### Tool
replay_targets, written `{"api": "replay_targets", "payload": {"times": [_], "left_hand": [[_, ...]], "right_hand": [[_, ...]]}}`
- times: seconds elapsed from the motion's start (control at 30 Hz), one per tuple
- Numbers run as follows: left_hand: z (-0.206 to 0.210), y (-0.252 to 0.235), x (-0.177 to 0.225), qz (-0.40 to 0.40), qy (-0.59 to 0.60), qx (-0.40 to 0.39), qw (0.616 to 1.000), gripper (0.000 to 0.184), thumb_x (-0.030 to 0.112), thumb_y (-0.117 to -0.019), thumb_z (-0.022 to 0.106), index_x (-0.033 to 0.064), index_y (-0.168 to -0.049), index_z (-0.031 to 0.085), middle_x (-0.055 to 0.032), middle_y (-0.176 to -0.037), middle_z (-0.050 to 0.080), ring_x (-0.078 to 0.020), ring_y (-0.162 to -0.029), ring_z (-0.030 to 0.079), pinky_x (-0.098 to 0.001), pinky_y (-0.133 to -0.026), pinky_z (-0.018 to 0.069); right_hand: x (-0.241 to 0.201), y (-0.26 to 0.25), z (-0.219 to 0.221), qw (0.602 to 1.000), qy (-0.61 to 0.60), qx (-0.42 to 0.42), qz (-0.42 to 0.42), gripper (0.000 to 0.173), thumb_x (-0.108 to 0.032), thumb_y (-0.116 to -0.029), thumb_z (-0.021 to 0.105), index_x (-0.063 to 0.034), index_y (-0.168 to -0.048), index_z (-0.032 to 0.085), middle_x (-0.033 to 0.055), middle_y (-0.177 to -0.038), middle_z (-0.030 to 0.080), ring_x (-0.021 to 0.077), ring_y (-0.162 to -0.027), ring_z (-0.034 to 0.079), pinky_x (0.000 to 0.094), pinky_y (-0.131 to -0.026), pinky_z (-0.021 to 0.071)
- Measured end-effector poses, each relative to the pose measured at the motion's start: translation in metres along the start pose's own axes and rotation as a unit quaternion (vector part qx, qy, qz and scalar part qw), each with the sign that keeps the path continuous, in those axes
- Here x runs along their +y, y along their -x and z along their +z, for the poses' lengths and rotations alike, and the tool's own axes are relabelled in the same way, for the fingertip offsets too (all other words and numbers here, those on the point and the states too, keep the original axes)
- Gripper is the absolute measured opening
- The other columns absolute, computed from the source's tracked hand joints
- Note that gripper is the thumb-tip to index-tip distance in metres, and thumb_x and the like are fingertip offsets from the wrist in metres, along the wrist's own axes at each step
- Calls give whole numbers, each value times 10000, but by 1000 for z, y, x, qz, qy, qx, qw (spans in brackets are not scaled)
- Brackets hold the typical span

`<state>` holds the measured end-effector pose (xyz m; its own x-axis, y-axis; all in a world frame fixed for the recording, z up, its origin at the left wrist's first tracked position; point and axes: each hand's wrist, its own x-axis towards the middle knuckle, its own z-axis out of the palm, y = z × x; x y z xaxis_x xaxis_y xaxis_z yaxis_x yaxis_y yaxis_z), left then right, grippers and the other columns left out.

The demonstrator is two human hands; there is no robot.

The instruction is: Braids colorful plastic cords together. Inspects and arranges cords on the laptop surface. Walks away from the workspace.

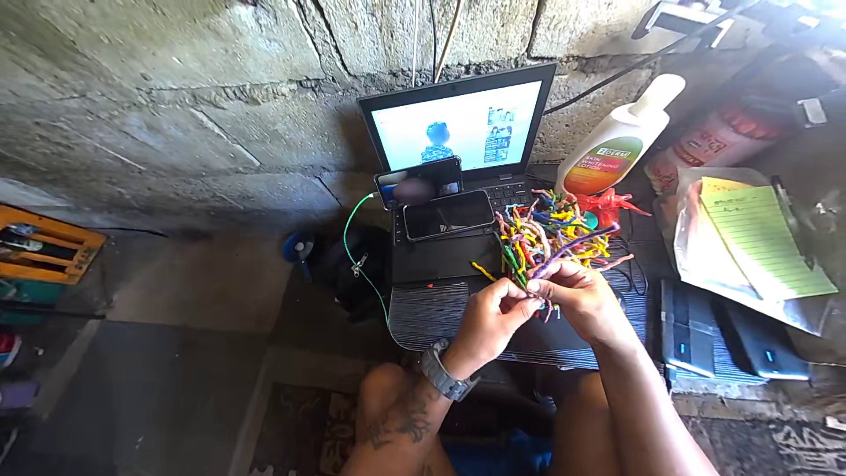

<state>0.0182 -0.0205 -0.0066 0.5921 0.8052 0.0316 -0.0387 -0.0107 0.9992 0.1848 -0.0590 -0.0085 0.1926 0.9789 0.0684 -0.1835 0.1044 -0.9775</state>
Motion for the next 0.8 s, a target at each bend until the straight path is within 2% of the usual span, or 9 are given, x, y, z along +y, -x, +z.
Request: {"api": "replay_targets", "payload": {"times": [0.1, 0.17, 0.23, 0.3, 0.37, 0.43, 0.53, 0.67, 0.8], "left_hand": [[1, 2, 3, -23, -11, 17, 1000, 120, 89, -975, 639, -28, -997, 652, 0, -858, 661, -10, -770, 627, -188, -745, 535], [-1, 2, 7, -58, 97, 9, 994, 93, 58, -1002, 576, -6, -1011, 642, 35, -830, 661, -4, -749, 633, -176, -719, 538], [-6, 1, 11, -89, 183, 3, 979, 149, 71, -1038, 505, 16, -1021, 642, 38, -808, 668, -13, -719, 621, -169, -687, 523], [-11, 1, 13, -111, 237, 2, 965, 203, 87, -1063, 454, 32, -1036, 647, 29, -806, 656, -25, -708, 614, -171, -681, 523], [-14, 1, 16, -128, 271, -2, 954, 244, 92, -1078, 418, 41, -1037, 653, 29, -798, 655, -26, -689, 609, -170, -673, 525], [-14, 2, 17, -144, 300, -20, 943, 273, 100, -1084, 387, 56, -1038, 653, 35, -793, 663, -21, -680, 615, -169, -671, 531], [-13, 4, 18, -167, 336, -65, 924, 286, 114, -1089, 364, 75, -1029, 641, 43, -784, 665, -12, -667, 622, -161, -661, 536], [-13, 8, 14, -203, 381, -152, 889, 316, 123, -1082, 337, 110, -1020, 647, 53, -794, 677, -7, -669, 630, -158, -664, 540], [-11, 13, 7, -196, 448, -233, 841, 234, 166, -1054, 464, 158, -982, 687, 72, -777, 676, -10, -676, 633, -172, -665, 537]], "right_hand": [[-1, 1, 5, 998, 45, 32, 6, 117, -48, -879, 717, -92, -986, 736, -55, -872, 734, 29, -803, 687, 198, -768, 580], [3, 0, 4, 999, -13, 29, -33, 255, -69, -913, 677, -68, -1168, 700, -32, -960, 737, 62, -856, 693, 232, -817, 584], [5, -2, 2, 992, -94, 22, -83, 369, -129, -956, 651, -134, -1325, 627, 5, -1118, 733, 100, -922, 707, 265, -860, 590], [4, -3, 0, 984, -147, 21, -96, 273, -179, -981, 640, -219, -1251, 627, 32, -1154, 722, 104, -899, 707, 248, -827, 586], [5, -4, -3, 987, -144, 23, -63, 104, -196, -975, 637, -213, -1070, 677, 8, -1038, 723, 75, -819, 683, 222, -764, 577], [5, -3, -2, 996, -92, 21, 5, 65, -199, -966, 609, -180, -952, 670, -28, -915, 710, 43, -783, 658, 198, -735, 552], [3, -2, 1, 997, -53, -16, 55, 160, -277, -963, 630, -142, -1009, 703, -47, -914, 724, 34, -813, 665, 205, -767, 553], [5, 0, -1, 979, -146, -125, 68, 334, -452, -943, 684, -138, -1013, 771, -45, -925, 735, 18, -809, 670, 185, -752, 560], [10, 1, -2, 952, -216, -211, 40, 417, -538, -943, 647, -159, -1043, 789, -50, -967, 753, 16, -864, 689, 187, -792, 562]]}}
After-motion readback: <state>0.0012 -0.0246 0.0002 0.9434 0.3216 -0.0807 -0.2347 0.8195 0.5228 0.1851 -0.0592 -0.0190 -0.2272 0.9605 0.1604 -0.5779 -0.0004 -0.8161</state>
